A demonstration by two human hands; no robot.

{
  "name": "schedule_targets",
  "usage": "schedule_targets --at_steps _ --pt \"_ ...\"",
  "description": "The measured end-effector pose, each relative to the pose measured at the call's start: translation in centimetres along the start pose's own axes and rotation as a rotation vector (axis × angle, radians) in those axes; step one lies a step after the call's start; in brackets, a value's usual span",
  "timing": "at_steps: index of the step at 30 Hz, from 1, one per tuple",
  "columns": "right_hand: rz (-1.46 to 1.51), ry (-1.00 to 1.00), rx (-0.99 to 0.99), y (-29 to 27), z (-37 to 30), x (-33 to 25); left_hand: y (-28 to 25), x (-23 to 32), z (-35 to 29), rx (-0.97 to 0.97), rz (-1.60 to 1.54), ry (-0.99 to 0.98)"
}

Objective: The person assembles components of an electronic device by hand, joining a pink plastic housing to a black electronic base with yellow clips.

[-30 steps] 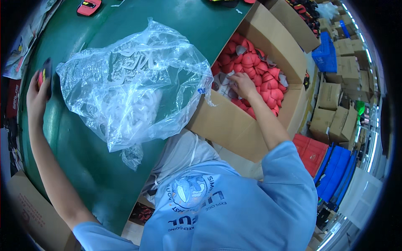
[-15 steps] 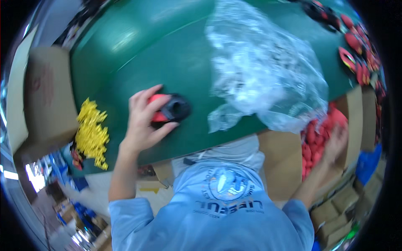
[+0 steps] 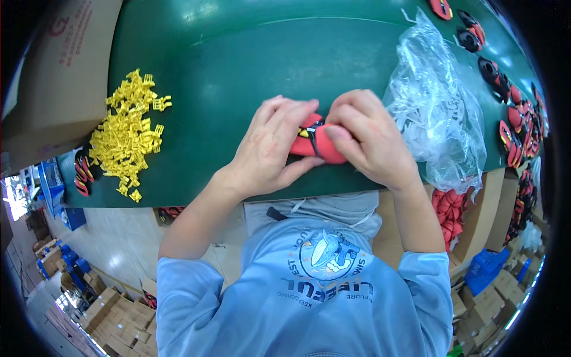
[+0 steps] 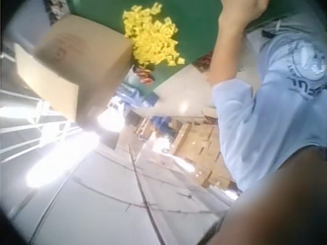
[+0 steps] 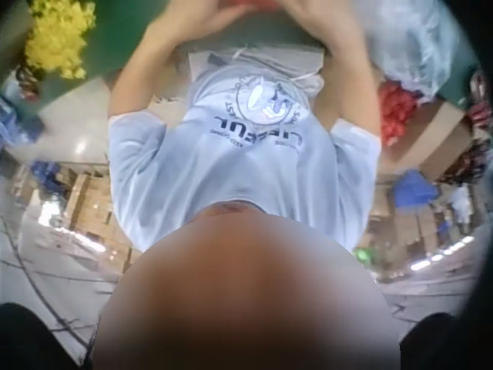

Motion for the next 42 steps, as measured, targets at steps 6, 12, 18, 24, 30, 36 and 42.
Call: schedule_targets --at_steps 6,12,18,24,30,36,42 --pt "-0.048 0.105 0.067 0.0 -2.3 0.8 -0.3 -0.6 -0.2 0.043 0.009 -0.078" --pt "-0.092 0.026 0.006 0.5 -2.3 0.0 0.1 -0.5 -0.2 0.004 0.030 -0.090" --pt "-0.050 0.024 0.022 -0.5 -1.0 -0.4 0.3 -0.6 -0.2 -0.003 0.008 -0.104" --pt "-0.133 0.009 -0.024 0.6 -2.4 1.0 0.2 -0.6 -0.2 -0.010 0.031 -0.089" --pt "-0.253 0.002 -0.102 0.3 -2.1 0.7 0.5 0.4 -0.1 -0.020 0.104 -0.084" --pt "-0.290 0.013 -0.033 0.5 -2.0 0.6 0.4 1.0 0.4 -0.040 0.203 -0.074" --pt "-0.200 0.066 -0.065 0.5 -2.9 1.5 -0.7 -1.3 0.7 -0.092 0.043 -0.017"
Point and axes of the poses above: each hand's wrist, its own z-axis towards the middle knuckle, its own y-axis out of the palm, x = y × z, the point moved 9 cm from there along z, towards the middle knuckle, and after that the axes turned 6 degrees about y, right-handed, at the moved point
